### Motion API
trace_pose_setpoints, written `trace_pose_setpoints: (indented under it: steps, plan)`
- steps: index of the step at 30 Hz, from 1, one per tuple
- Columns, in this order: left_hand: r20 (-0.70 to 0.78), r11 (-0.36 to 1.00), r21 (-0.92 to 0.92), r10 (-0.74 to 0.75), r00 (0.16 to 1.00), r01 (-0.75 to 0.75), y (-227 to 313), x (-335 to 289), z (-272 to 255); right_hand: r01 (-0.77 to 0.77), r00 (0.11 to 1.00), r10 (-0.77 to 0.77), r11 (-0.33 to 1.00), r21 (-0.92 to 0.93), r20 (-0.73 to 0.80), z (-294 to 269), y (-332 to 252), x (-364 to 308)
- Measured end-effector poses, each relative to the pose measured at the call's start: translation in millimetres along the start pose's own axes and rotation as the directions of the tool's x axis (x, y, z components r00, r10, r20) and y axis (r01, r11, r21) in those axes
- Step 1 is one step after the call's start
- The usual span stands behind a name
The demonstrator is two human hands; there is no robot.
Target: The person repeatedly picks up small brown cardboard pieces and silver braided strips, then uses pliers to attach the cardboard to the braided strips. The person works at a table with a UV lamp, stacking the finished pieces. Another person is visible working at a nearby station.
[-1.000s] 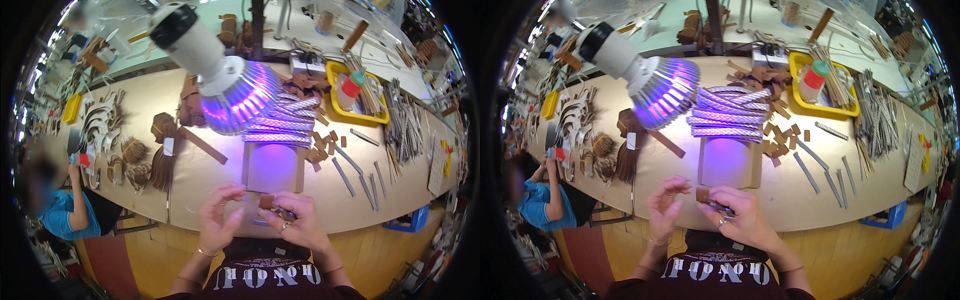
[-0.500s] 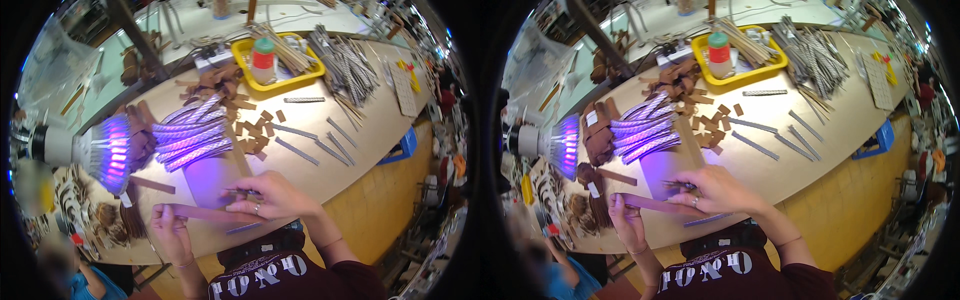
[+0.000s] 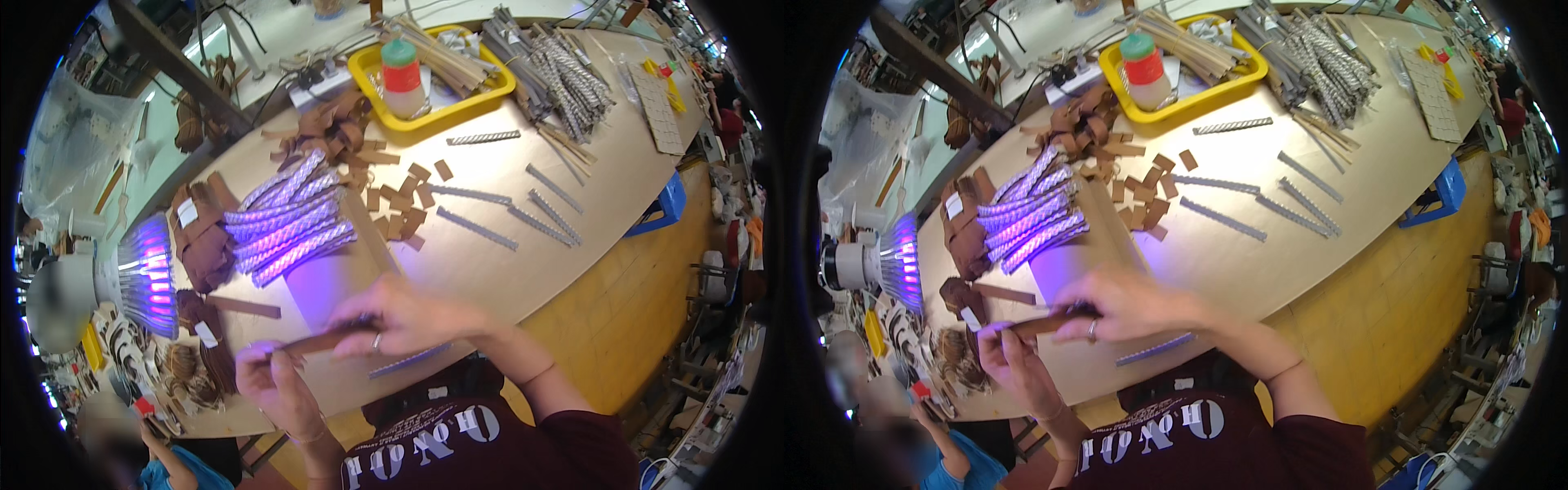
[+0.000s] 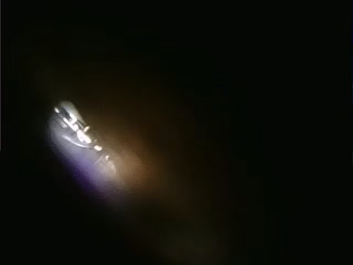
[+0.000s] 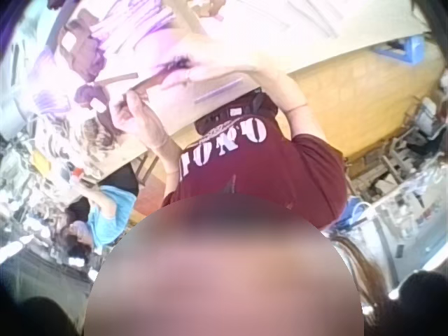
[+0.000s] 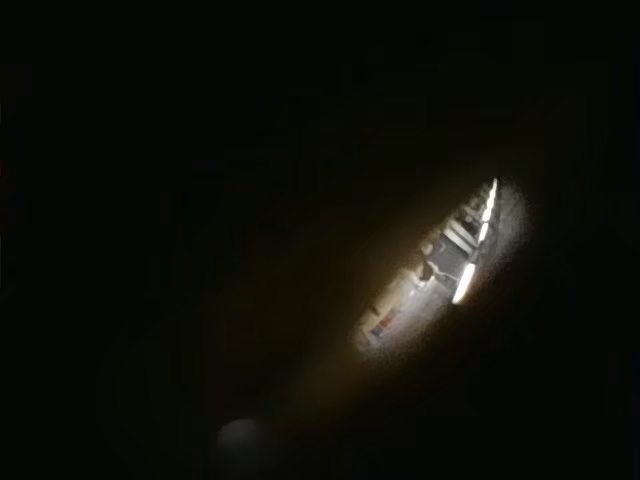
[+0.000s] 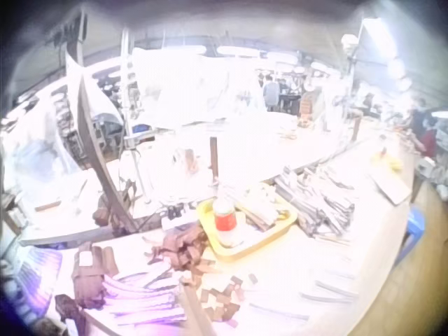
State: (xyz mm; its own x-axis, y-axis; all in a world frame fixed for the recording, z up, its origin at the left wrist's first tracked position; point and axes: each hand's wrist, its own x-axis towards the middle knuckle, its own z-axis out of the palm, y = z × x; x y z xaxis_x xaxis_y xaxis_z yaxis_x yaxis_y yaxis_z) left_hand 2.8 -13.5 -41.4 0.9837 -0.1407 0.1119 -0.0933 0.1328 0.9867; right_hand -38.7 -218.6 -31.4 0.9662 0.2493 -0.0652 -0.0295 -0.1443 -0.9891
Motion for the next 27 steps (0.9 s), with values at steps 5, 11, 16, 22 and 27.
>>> trace_pose_setpoints:
  steps: [5, 11, 16, 22, 27]
  plan:
    - [-0.014, 0.971, -0.158, -0.186, 0.982, 0.182, -20.5, 19.1, -11.6, -0.149, 0.949, 0.121, 0.986, -0.074, -0.291, -19.1, 10.1, -1.1]
    - [-0.037, 0.845, -0.317, -0.465, 0.884, 0.431, -52.6, 17.9, -10.9, -0.299, 0.896, 0.251, 0.951, -0.080, -0.366, -18.3, 19.6, 8.1]
    - [0.005, 0.853, -0.150, -0.505, 0.863, 0.500, -68.3, 16.4, -2.5, -0.278, 0.875, 0.203, 0.954, -0.113, -0.440, -14.9, 47.1, 7.2]
    - [-0.029, 0.895, -0.178, -0.420, 0.907, 0.409, -74.1, 8.0, -0.8, -0.306, 0.550, -0.034, 0.921, -0.239, -0.834, 2.0, 75.2, -23.7]
    - [-0.233, 0.945, -0.128, -0.323, 0.917, 0.301, -65.0, 8.0, -14.7, -0.579, 0.386, 0.044, 0.789, -0.205, -0.921, -20.3, 79.1, -82.4]
